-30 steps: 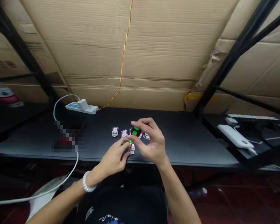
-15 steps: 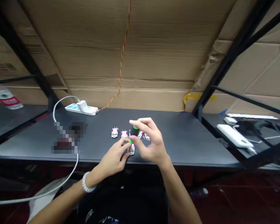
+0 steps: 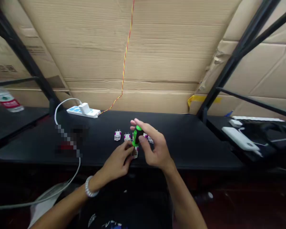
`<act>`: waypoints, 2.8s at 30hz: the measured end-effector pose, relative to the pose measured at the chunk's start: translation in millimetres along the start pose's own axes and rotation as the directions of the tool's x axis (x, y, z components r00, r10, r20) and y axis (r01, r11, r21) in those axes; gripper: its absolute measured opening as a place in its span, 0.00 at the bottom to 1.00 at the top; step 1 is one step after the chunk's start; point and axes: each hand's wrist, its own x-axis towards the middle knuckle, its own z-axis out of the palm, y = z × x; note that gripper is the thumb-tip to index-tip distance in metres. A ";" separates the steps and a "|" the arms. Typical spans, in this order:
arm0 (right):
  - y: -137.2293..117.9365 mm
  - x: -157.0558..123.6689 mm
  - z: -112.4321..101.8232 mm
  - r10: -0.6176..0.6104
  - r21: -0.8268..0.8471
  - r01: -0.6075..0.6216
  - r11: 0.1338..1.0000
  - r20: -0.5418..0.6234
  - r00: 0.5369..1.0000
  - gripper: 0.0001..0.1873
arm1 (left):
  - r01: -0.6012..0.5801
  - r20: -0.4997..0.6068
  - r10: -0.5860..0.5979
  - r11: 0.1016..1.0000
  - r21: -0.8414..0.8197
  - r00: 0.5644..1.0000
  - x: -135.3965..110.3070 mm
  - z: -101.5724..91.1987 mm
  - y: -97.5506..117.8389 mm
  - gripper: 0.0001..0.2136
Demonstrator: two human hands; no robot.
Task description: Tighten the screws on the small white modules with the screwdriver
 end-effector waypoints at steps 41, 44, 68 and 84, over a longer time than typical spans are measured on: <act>0.2 3.2 3.3 -0.069 -0.098 0.060 0.993 -0.092 0.993 0.29 | 0.020 -0.002 -0.020 1.000 0.010 1.000 1.6 -1.0 2.4 0.09; 3.3 4.9 4.9 -0.159 -0.208 0.122 0.970 -0.171 0.972 0.31 | 0.027 -0.008 -0.027 0.998 0.047 1.000 1.3 0.5 2.4 0.09; -0.4 1.0 5.5 -0.022 -0.101 0.017 0.995 -0.052 0.998 0.28 | 0.027 -0.022 -0.026 0.997 0.075 0.999 1.2 2.3 4.3 0.10; -2.3 1.7 5.0 -0.074 -0.191 0.047 0.980 -0.135 0.988 0.24 | 0.014 -0.027 -0.010 0.993 0.118 1.000 -0.9 4.5 3.5 0.10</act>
